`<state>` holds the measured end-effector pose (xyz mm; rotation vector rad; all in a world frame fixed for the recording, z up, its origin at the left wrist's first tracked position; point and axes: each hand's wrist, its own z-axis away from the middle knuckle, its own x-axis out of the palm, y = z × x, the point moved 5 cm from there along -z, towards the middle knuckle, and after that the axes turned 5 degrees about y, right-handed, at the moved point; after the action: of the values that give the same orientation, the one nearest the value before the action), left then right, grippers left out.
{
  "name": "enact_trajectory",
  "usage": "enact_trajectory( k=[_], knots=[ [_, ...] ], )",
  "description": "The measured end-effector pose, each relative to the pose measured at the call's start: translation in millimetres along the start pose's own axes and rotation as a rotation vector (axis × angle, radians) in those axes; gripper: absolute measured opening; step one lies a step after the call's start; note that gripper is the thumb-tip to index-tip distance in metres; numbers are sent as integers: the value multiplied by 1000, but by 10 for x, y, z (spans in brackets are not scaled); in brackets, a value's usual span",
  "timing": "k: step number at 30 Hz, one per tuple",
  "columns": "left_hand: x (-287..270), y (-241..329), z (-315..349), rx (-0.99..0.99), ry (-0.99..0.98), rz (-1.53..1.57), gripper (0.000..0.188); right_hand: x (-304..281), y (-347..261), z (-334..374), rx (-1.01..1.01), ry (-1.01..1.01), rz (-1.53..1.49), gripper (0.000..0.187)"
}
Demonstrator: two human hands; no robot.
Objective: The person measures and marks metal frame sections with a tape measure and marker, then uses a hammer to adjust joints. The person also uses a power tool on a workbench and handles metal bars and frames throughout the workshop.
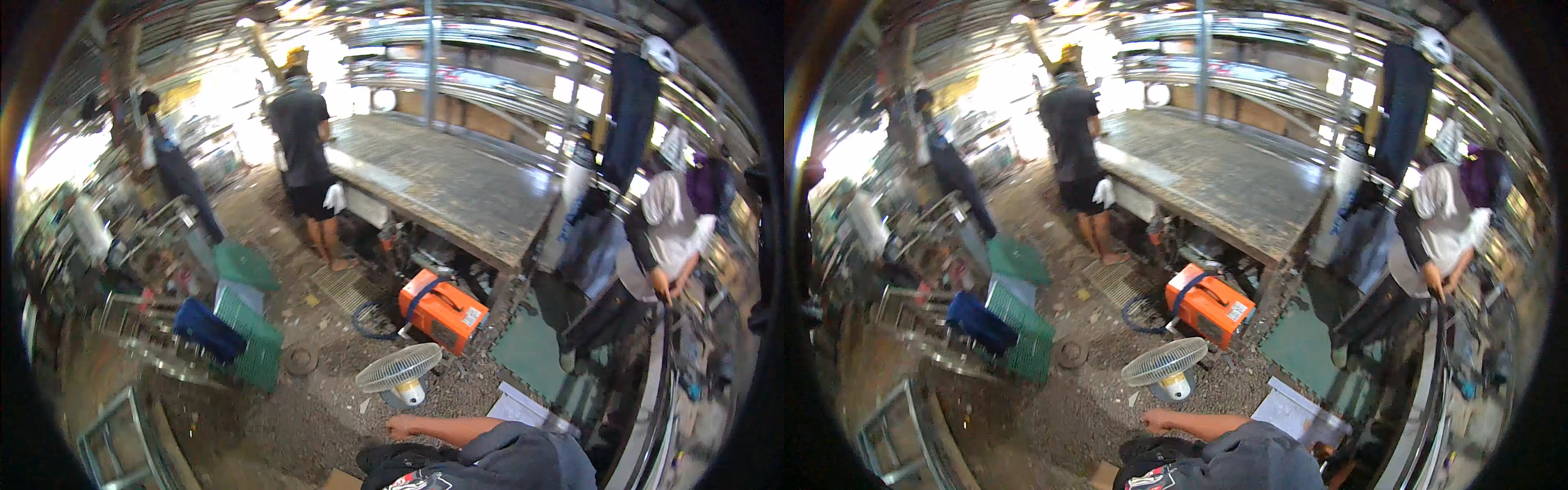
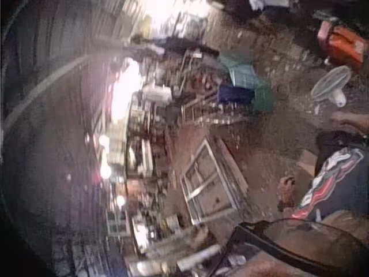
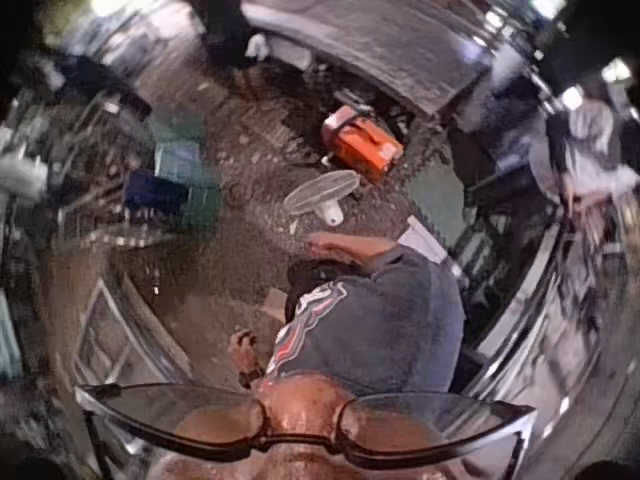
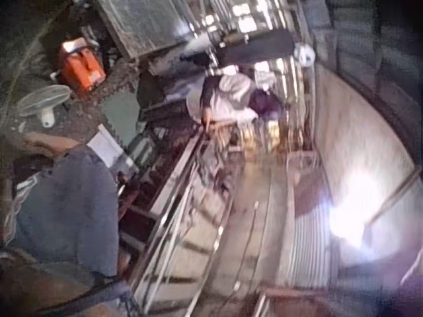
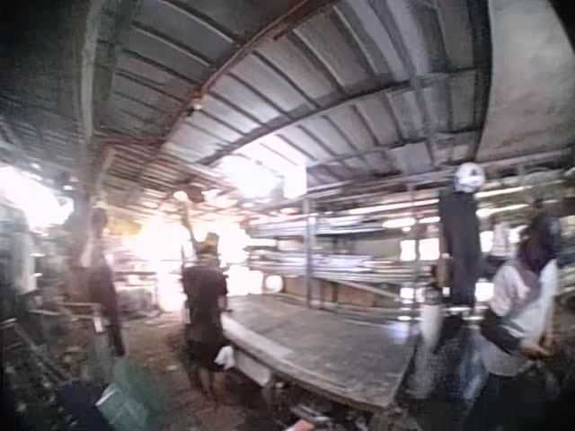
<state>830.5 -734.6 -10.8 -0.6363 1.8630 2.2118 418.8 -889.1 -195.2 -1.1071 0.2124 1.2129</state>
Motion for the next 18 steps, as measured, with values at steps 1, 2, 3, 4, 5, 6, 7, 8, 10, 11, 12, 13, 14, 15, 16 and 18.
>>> enact_trajectory(
  k=[1,2,3,4,5,6,7,8,10,11,12,13,14,15,16,18],
  knots=[
    [-117,-76,-281,125,-84,-64,12,109,119,-25,35,62,12,33],
    [-248,-137,-506,237,-160,-131,12,298,210,-82,63,108,24,33],
    [-310,-151,-753,126,-213,-51,13,519,409,-174,95,91,0,33],
    [-280,-28,-1045,3,-260,36,14,754,664,-247,128,63,-15,33],
    [-319,91,-1293,-130,-265,123,15,950,839,-314,231,50,-85,34],
    [-337,273,-1542,-109,-318,231,16,1070,874,-376,-11,36,96,36],
    [-458,410,-1801,-82,-318,325,16,1137,763,-554,-50,-48,108,36],
    [-580,444,-2067,11,-336,321,17,1204,599,-716,-38,-132,94,36],
    [-890,496,-2432,76,-332,357,16,1265,176,-1111,9,-279,69,36],
    [-1048,476,-2574,41,-321,426,16,1231,-65,-1364,5,-338,82,36],
    [-1260,410,-2694,-101,-253,450,16,1110,-279,-1641,-12,-375,104,36],
    [-1478,359,-2715,-246,-201,484,16,965,-504,-2032,-41,-395,135,36],
    [-1604,299,-2770,-383,-168,521,16,783,-698,-2459,-76,-387,172,36],
    [-1824,71,-2880,-268,-63,407,16,494,-897,-3021,-85,-384,177,38],
    [-2018,-328,-2978,-160,19,284,16,233,-1102,-3489,-75,-372,168,40],
    [-2512,-486,-3001,-367,125,57,20,-484,-2148,-4329,-126,-180,309,37]
  ],
)
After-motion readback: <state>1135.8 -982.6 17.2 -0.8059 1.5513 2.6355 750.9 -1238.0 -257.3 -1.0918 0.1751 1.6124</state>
